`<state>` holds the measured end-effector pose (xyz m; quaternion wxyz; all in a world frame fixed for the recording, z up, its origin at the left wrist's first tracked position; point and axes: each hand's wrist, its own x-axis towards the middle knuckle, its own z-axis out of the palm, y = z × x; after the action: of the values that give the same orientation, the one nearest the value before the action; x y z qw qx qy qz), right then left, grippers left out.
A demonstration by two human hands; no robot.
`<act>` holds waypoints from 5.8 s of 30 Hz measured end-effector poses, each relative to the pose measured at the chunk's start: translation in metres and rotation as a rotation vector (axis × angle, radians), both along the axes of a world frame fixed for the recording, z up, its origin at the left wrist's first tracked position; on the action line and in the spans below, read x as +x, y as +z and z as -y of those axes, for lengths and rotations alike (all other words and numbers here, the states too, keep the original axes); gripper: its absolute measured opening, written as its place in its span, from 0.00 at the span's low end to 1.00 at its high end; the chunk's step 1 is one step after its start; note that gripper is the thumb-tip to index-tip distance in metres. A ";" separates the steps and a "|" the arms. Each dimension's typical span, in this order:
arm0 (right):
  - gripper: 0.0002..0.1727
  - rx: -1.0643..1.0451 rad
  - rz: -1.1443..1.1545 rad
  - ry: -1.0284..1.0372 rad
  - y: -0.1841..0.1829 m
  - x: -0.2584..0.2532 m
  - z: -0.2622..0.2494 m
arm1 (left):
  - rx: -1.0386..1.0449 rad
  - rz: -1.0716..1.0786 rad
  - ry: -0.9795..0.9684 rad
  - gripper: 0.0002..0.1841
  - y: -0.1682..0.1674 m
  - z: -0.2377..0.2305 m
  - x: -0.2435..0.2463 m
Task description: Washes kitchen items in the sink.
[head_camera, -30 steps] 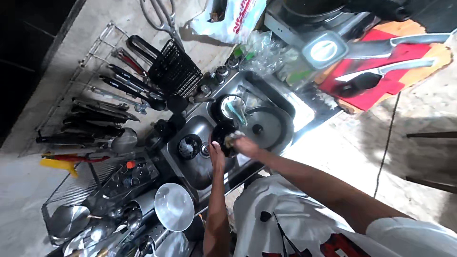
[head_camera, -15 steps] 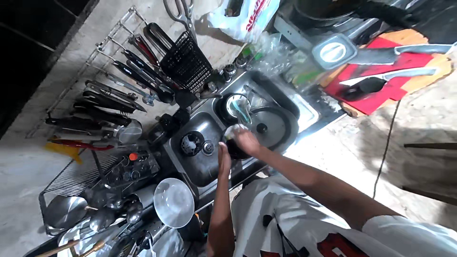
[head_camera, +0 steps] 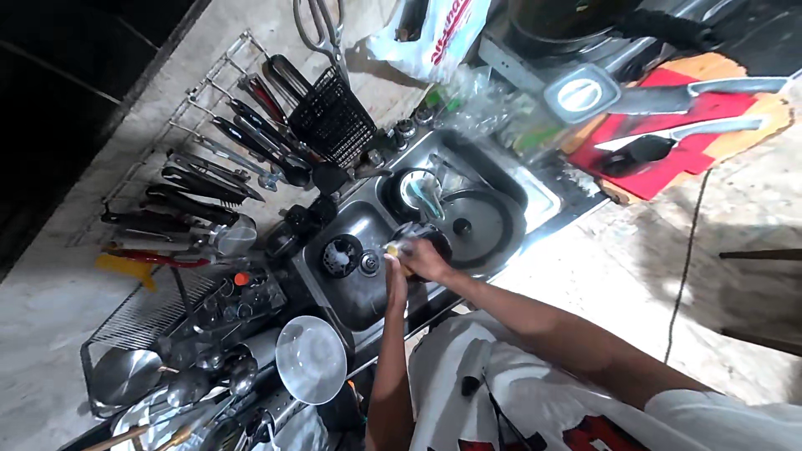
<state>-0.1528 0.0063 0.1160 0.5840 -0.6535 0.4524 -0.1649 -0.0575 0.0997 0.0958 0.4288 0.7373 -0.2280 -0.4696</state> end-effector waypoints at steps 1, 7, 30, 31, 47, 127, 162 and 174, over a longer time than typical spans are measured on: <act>0.17 -0.065 -0.054 -0.025 0.002 -0.003 0.003 | 0.004 0.015 -0.013 0.41 0.004 -0.001 -0.002; 0.17 -0.079 -0.077 -0.257 -0.001 0.005 0.002 | 0.023 0.093 -0.071 0.39 0.020 0.003 -0.003; 0.17 0.022 0.149 0.041 0.018 0.010 -0.018 | -0.193 0.246 0.039 0.38 0.044 0.007 0.007; 0.16 -0.042 0.042 0.147 0.020 0.004 -0.015 | -0.186 0.270 0.037 0.36 0.046 0.006 0.014; 0.19 -0.408 -0.155 0.318 0.013 0.009 -0.001 | -0.129 0.194 0.014 0.34 0.054 -0.006 0.024; 0.30 -0.302 -0.093 0.138 0.008 -0.018 0.017 | -0.332 -0.196 -0.135 0.30 0.026 -0.011 0.017; 0.17 -0.379 0.101 0.367 0.010 0.002 0.039 | -0.252 -0.422 0.159 0.19 0.047 -0.005 0.017; 0.27 0.170 0.141 -0.312 -0.016 0.002 0.015 | -0.434 -0.406 0.371 0.23 0.041 -0.018 0.012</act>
<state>-0.1513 -0.0090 0.0996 0.6349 -0.5105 0.5184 -0.2598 -0.0460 0.1176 0.1366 0.6901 0.5496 -0.0946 -0.4612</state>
